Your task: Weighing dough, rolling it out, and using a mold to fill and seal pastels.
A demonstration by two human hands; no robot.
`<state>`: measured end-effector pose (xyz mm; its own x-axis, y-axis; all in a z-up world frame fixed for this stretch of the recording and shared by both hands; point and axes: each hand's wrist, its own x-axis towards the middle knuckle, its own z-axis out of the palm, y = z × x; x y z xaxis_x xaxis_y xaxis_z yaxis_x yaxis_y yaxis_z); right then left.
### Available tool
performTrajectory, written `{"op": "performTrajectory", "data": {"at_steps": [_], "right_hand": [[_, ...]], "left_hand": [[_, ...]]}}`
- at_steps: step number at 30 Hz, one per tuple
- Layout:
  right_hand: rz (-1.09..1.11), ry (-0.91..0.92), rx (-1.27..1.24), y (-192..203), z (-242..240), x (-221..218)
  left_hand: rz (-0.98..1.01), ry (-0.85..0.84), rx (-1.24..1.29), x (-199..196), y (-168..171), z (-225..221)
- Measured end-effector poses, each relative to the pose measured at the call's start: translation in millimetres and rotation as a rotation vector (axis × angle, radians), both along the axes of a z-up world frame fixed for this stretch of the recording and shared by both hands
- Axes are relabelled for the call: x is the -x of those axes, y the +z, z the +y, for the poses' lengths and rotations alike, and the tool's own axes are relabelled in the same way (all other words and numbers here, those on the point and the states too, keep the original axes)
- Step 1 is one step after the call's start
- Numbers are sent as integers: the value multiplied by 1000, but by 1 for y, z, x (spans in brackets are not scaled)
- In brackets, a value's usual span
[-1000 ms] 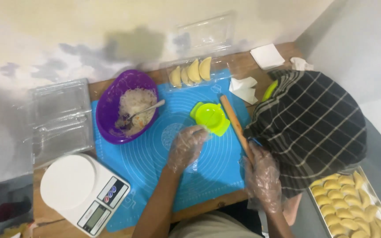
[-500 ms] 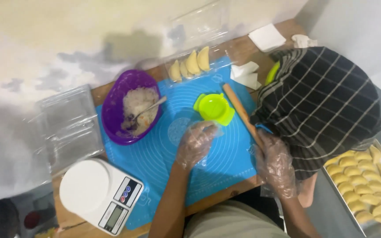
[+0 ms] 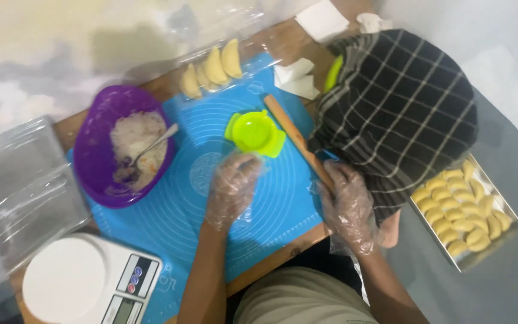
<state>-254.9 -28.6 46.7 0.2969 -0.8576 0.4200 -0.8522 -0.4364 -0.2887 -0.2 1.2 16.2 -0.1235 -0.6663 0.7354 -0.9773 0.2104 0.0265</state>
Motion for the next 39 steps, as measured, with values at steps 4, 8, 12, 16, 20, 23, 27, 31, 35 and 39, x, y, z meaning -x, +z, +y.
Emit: {"op": "performTrajectory", "data": {"at_steps": [4,8,12,16,20,23,27,31,35,39], "right_hand": [[-73,48,93,-11,0,11],[-131,25,25,-3,-2,6],[-118,39,13,-4,1,4],[-140,-1,-5,3,8,0],[-106,-51,-41,8,9,-3],[-96,-75,-97,24,16,-14],[-83,-50,-75,17,16,-9],[-24,66,-38,11,14,-5],[-3,69,-12,0,9,-2],[-5,99,49,-1,11,-1]], "left_hand": [[571,-251,-140,-11,0,-4],[1032,-275,-284,-12,15,-4],[1442,-377,-337,2,14,0],[1924,-511,-355,4,18,5],[939,-153,-308,-4,-26,-10],[-345,284,-288,-13,-75,-15],[-340,251,-277,-19,-55,-9],[515,-283,-162,-22,-48,-4],[687,-318,-284,-20,-57,-10],[411,-224,-98,-20,-14,2]]}}
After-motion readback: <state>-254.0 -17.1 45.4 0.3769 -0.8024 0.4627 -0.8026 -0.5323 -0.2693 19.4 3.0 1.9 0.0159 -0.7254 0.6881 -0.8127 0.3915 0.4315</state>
